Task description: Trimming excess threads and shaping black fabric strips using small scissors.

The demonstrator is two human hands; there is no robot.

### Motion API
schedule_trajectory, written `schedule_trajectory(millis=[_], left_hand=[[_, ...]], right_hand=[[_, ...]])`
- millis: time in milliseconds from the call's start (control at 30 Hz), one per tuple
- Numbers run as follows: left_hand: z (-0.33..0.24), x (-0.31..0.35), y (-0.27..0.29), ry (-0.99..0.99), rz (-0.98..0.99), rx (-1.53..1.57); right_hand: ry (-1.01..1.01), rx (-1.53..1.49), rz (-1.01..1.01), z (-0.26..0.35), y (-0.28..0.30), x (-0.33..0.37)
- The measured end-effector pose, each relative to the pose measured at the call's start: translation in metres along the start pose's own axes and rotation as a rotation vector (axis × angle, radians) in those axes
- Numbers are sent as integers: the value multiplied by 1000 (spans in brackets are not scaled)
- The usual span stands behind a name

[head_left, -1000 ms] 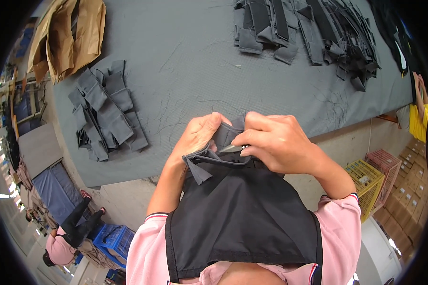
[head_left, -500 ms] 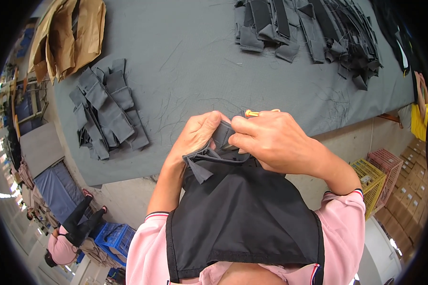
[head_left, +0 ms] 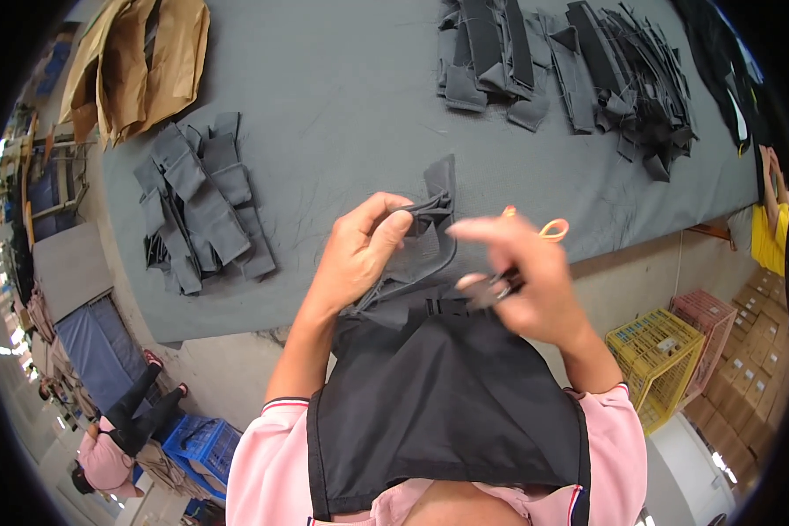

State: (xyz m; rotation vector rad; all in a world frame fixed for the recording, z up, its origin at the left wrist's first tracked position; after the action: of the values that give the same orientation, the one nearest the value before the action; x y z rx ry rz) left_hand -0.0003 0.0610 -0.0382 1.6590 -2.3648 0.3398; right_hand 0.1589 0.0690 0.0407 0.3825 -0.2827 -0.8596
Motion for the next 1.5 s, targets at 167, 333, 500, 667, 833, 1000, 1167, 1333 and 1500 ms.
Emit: schedule_trajectory(millis=[167, 333, 500, 667, 833, 1000, 1167, 1333, 1500], left_hand=[[-15, -9, -12, -159, -40, 65], [-14, -2, -16, -13, -113, 126], [11, 2, -24, 117, -62, 380], [1, 3, -20, -30, -174, 371], [-4, 1, -18, -47, -154, 340], [-1, 2, -19, -18, -144, 341], [1, 3, -17, 34, -115, 352], [5, 1, -20, 68, -57, 405], [6, 2, -24, 116, -33, 411]], right_hand=[[51, 163, -178, -28, -19, -7], [185, 123, -309, -22, -1, -19], [-1, -205, -161, -56, -22, -33], [31, 153, -246, -8, -4, -9], [32, 428, -36, 3, -1, -8], [111, 496, 28, 6, -2, -20], [222, 515, 93, 5, -2, -25], [330, 515, 89, 6, -2, -23], [318, 550, 154, 7, -3, -24]])
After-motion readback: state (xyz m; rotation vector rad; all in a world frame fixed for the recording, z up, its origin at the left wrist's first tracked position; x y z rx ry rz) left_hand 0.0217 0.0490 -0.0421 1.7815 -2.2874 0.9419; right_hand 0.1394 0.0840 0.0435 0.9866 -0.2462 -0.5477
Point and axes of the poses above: each hand's wrist, its own x-axis away from the middle knuckle, its own y-axis out of the back of the hand, z = x × y, the point moved 8 cm from there along -x, towards the middle knuckle, and after that the axes turned 10 degrees about z, right-handed, at the moved point
